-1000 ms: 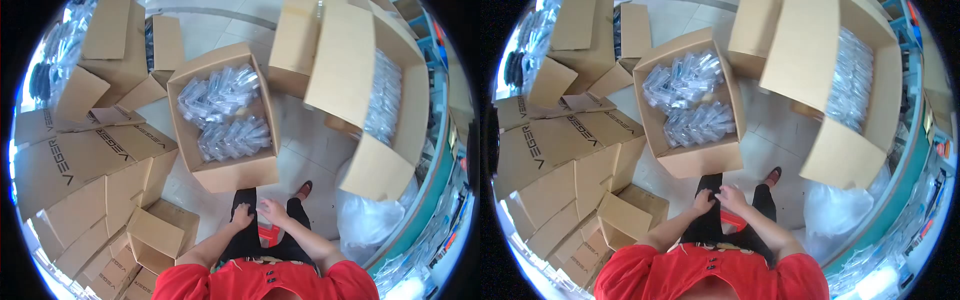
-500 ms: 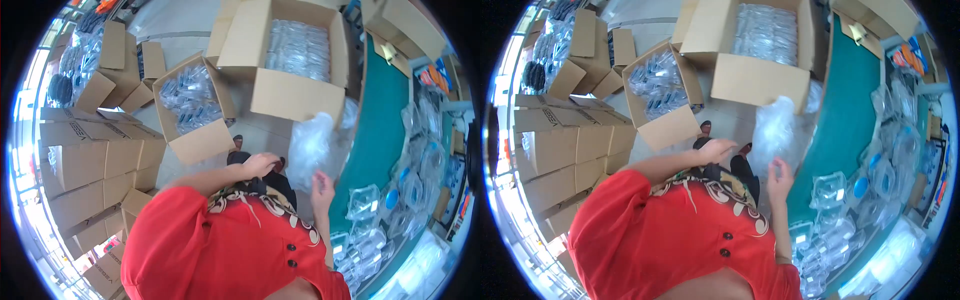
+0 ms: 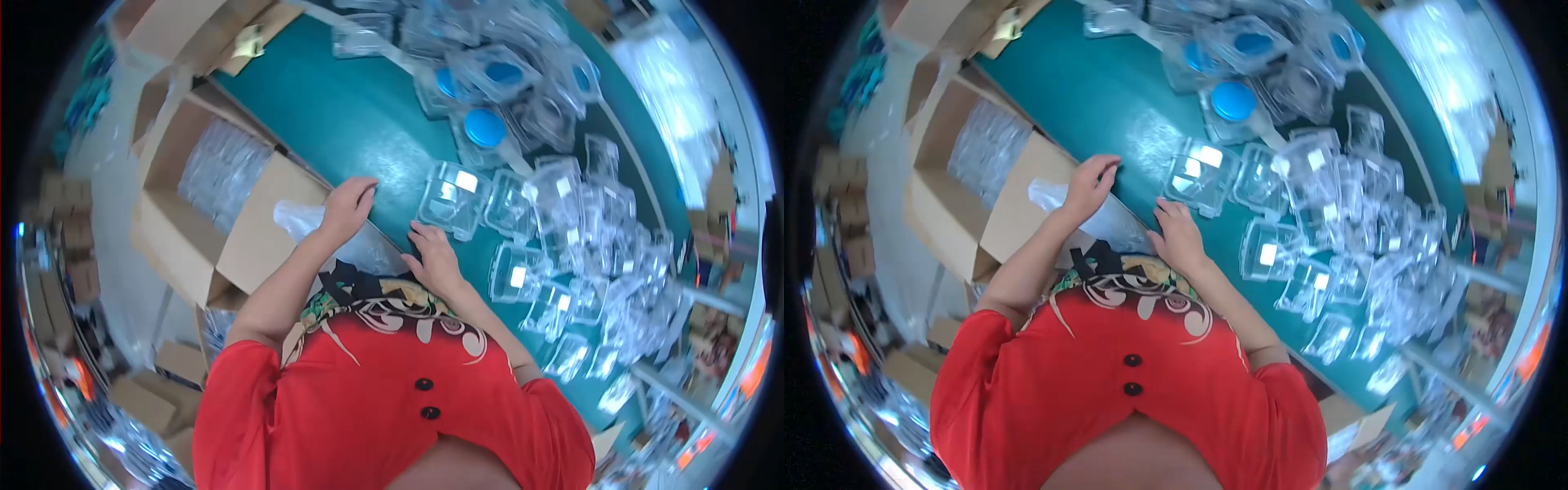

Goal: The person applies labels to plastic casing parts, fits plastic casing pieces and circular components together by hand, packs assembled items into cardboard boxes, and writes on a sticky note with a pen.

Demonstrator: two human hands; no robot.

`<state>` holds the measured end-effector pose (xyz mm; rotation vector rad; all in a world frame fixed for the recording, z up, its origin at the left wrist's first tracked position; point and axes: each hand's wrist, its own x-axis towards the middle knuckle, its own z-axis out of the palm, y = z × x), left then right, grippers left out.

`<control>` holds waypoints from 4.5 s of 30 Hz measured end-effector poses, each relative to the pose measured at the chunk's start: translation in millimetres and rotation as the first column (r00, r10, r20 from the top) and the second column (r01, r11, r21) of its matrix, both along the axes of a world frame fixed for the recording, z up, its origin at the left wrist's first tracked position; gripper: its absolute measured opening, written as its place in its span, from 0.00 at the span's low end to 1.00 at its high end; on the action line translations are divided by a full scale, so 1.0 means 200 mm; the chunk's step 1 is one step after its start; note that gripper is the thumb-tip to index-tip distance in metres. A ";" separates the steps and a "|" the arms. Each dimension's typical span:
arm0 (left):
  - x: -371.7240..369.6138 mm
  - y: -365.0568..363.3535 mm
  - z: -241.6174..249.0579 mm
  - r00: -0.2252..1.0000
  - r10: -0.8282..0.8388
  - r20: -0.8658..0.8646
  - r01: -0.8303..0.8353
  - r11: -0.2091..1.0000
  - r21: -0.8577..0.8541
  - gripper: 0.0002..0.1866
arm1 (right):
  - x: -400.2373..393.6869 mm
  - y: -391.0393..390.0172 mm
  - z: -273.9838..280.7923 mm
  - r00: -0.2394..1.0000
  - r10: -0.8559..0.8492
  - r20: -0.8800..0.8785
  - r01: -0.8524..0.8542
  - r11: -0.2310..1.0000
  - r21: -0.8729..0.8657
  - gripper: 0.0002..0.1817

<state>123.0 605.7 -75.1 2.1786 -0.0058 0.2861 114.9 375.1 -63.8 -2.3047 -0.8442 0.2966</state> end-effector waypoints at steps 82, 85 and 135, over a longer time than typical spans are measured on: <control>0.26 -0.41 0.04 0.836 -0.542 0.083 0.535 0.839 0.095 0.25 | 0.20 -0.25 0.33 0.404 0.462 -0.790 0.878 0.047 0.476 0.51; 0.18 -0.34 0.21 0.811 -0.525 -0.257 0.202 0.665 -0.719 0.32 | 0.19 -0.21 0.30 0.366 0.208 -0.907 0.898 0.177 0.403 0.47; -0.04 0.25 0.53 0.917 -0.377 -0.131 0.117 0.567 -0.816 0.73 | 0.46 0.04 0.57 0.712 0.308 -0.631 0.077 0.859 0.507 0.67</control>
